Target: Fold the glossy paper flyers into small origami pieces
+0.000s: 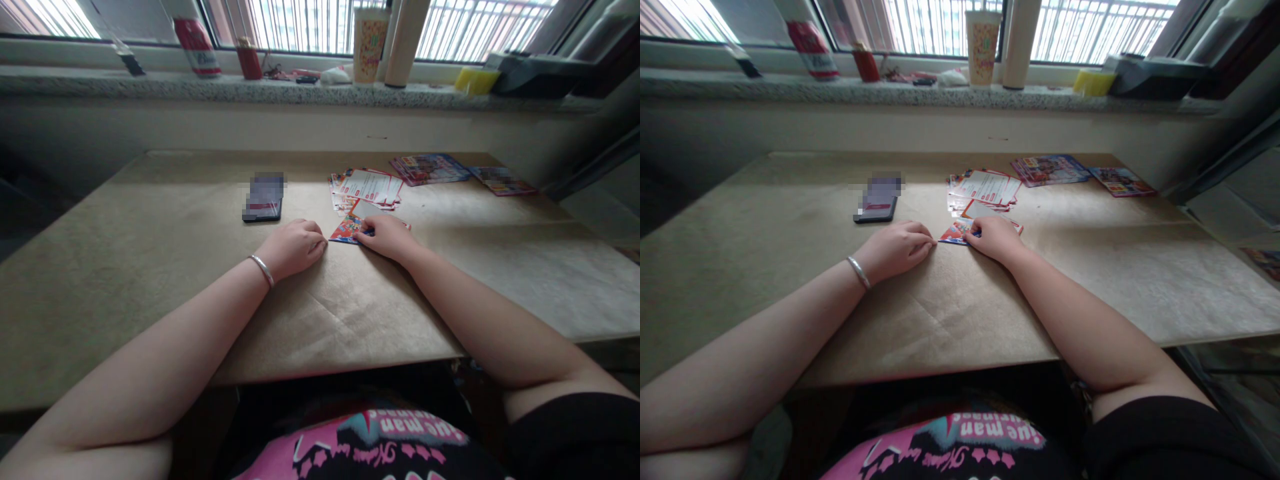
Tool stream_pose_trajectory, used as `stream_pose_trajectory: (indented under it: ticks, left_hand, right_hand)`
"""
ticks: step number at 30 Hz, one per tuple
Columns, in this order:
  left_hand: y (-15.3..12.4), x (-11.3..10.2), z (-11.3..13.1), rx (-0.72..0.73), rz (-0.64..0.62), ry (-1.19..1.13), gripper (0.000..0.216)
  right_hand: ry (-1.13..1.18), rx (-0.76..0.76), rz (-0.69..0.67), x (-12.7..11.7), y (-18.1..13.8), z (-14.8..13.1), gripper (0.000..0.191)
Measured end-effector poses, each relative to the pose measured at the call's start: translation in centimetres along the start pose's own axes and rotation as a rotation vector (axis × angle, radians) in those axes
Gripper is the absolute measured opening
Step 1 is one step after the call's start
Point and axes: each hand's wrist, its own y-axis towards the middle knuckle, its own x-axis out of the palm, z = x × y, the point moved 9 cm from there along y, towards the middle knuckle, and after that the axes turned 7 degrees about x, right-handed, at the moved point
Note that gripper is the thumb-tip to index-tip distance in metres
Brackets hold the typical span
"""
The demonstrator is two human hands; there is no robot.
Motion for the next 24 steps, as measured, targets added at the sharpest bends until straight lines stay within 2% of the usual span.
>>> stream_pose_trajectory:
  ticks: [5, 11, 15, 24]
  left_hand:
    - [0.0, 0.0, 0.0, 0.029, 0.05, 0.011, 0.03]
    - [0.4, 0.6, 2.2, 0.19, 0.025, 0.022, 0.036]
    - [0.4, 1.1, 2.4, 0.188, -0.01, 0.048, 0.036]
    - [0.3, 0.6, 3.0, 0.171, -0.025, 0.07, 0.03]
  right_hand:
    - [0.002, -0.016, 0.017, 0.1, 0.2, 0.1, 0.025]
    - [0.173, 0.06, 0.007, 0.7, 0.3, 0.0, 0.026]
    - [0.198, 0.016, 0.029, 0.5, 0.0, -1.0, 0.024]
    - [0.071, 0.035, 0.026, -0.2, 0.1, 1.2, 0.027]
